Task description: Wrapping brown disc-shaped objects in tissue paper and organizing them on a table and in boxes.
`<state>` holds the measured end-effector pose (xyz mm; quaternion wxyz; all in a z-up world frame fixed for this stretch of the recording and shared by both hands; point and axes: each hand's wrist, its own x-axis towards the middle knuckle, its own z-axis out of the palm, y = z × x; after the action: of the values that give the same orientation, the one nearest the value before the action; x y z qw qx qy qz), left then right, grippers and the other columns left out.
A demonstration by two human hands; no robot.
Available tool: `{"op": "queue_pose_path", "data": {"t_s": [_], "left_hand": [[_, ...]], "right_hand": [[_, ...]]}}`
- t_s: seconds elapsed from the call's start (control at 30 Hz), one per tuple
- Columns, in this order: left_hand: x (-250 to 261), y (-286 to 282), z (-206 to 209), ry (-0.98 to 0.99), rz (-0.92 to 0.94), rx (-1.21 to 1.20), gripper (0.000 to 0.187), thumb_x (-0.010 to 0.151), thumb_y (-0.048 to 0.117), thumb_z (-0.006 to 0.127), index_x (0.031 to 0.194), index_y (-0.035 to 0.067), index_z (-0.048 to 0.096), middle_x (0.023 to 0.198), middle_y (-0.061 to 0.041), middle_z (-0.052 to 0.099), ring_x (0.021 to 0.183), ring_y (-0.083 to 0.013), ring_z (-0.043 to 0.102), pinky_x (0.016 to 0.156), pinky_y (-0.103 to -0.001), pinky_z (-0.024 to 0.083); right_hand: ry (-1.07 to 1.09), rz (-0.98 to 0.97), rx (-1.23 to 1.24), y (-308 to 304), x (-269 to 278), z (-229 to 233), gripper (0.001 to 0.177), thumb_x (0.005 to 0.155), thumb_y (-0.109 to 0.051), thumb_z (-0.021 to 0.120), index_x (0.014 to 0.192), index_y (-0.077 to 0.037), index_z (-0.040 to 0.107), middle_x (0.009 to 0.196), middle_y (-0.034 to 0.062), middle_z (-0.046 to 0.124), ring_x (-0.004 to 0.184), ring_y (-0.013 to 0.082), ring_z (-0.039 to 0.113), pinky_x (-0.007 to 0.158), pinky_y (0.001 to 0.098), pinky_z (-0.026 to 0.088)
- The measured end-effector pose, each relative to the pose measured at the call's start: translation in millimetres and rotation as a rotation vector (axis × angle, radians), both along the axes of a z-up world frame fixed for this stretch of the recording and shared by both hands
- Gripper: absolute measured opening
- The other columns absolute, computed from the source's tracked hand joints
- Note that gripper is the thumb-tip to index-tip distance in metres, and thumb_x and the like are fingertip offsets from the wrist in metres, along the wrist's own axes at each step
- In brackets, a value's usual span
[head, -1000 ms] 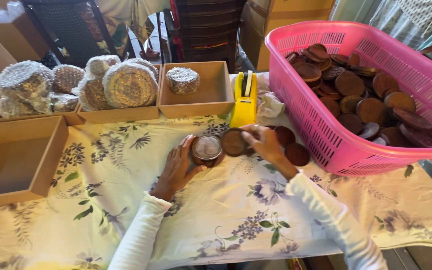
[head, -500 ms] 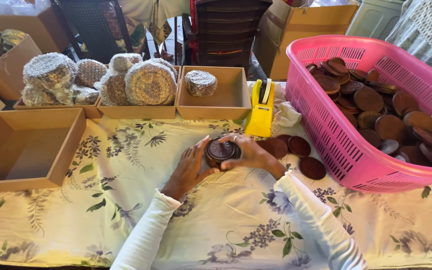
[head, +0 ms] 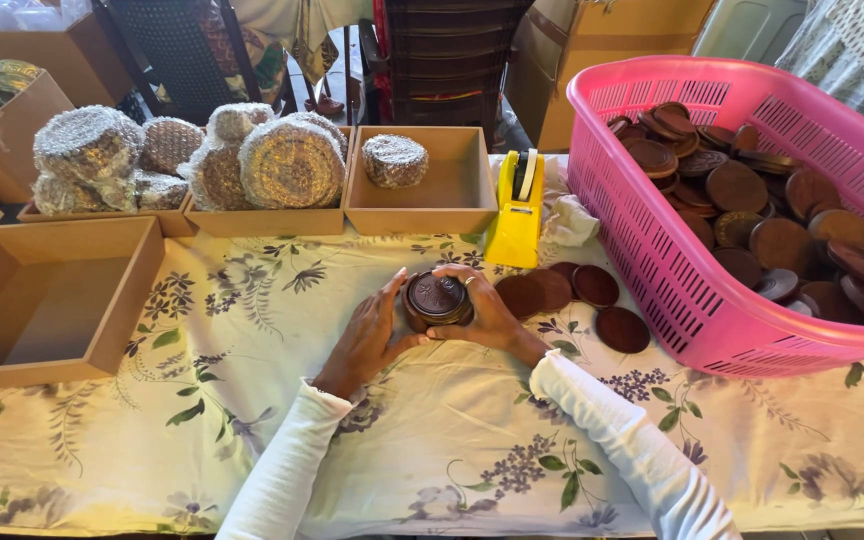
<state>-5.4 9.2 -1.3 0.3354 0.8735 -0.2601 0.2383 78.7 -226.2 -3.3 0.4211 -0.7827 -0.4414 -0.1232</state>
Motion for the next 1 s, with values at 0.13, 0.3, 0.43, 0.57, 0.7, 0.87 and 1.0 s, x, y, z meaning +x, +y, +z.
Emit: {"op": "queue_pose_path", "data": {"t_s": [0.13, 0.3, 0.43, 0.57, 0.7, 0.87, 1.0], "left_hand": [[0.8, 0.5, 1.8, 0.001, 0.0, 0.012, 0.102, 0.084, 0.044, 0.08, 0.156, -0.002, 0.025, 0.149, -0.027, 0.049, 0.135, -0.0405, 0.051, 0.11, -0.047, 0.041], [-4.3, -3.5, 7.4, 0.093, 0.006, 0.006, 0.102, 0.084, 0.044, 0.08, 0.158, 0.0, 0.024, 0.14, -0.024, 0.056, 0.129, -0.0387, 0.055, 0.108, -0.046, 0.042], [-0.6, -0.3, 3.4, 0.109, -0.017, 0.011, 0.107, 0.081, 0.043, 0.082, 0.159, 0.001, 0.022, 0.139, -0.025, 0.057, 0.131, -0.0396, 0.054, 0.11, -0.047, 0.04], [-0.3, -0.4, 1.8, 0.152, -0.039, -0.016, 0.119, 0.073, 0.047, 0.088, 0.159, 0.001, 0.019, 0.139, -0.026, 0.056, 0.135, -0.0411, 0.051, 0.113, -0.048, 0.036], [1.3, -1.6, -0.2, 0.156, -0.076, -0.06, 0.128, 0.067, 0.051, 0.092, 0.159, 0.001, 0.019, 0.142, -0.026, 0.055, 0.138, -0.042, 0.049, 0.115, -0.049, 0.034], [3.4, -5.7, -4.3, 0.113, -0.083, -0.035, 0.133, 0.064, 0.052, 0.094, 0.16, 0.0, 0.017, 0.142, -0.027, 0.053, 0.136, -0.0425, 0.049, 0.115, -0.049, 0.034], [1.7, -8.7, 4.0, 0.141, -0.028, -0.115, 0.121, 0.059, 0.048, 0.097, 0.152, 0.007, 0.032, 0.136, -0.022, 0.062, 0.129, -0.0396, 0.058, 0.11, -0.047, 0.044]], "right_hand": [[0.056, 0.018, 0.067, -0.7, -4.1, 4.0, 0.092, 0.068, -0.04, 0.096, 0.141, -0.005, 0.051, 0.138, 0.0145, 0.059, 0.133, 0.0301, 0.057, 0.113, 0.0396, 0.044], [0.024, 0.023, 0.073, -1.9, -2.8, 0.2, 0.093, 0.067, -0.04, 0.097, 0.141, -0.004, 0.052, 0.137, 0.0151, 0.06, 0.132, 0.0288, 0.059, 0.112, 0.0389, 0.045], [-0.009, 0.101, 0.06, -3.6, -3.3, 2.2, 0.093, 0.068, -0.038, 0.097, 0.141, -0.001, 0.051, 0.14, 0.0167, 0.058, 0.135, 0.0294, 0.057, 0.115, 0.0391, 0.044], [-0.025, 0.165, 0.086, -3.8, -2.7, -1.5, 0.095, 0.067, -0.033, 0.098, 0.141, -0.001, 0.048, 0.14, 0.0154, 0.056, 0.135, 0.0266, 0.054, 0.116, 0.0378, 0.043], [0.334, 0.305, 0.31, -2.3, -3.6, -3.7, 0.087, 0.079, -0.024, 0.093, 0.146, -0.004, 0.04, 0.14, 0.0102, 0.052, 0.136, 0.019, 0.051, 0.119, 0.0341, 0.04], [0.254, 0.192, 0.342, 0.7, -0.3, -7.7, 0.085, 0.077, -0.018, 0.093, 0.143, -0.004, 0.042, 0.14, 0.0106, 0.052, 0.133, 0.0183, 0.052, 0.116, 0.0342, 0.042], [0.236, -0.062, 0.4, 3.6, -2.1, -2.8, 0.081, 0.077, -0.022, 0.092, 0.14, -0.004, 0.044, 0.133, 0.0107, 0.059, 0.125, 0.0178, 0.06, 0.11, 0.0331, 0.048]]}}
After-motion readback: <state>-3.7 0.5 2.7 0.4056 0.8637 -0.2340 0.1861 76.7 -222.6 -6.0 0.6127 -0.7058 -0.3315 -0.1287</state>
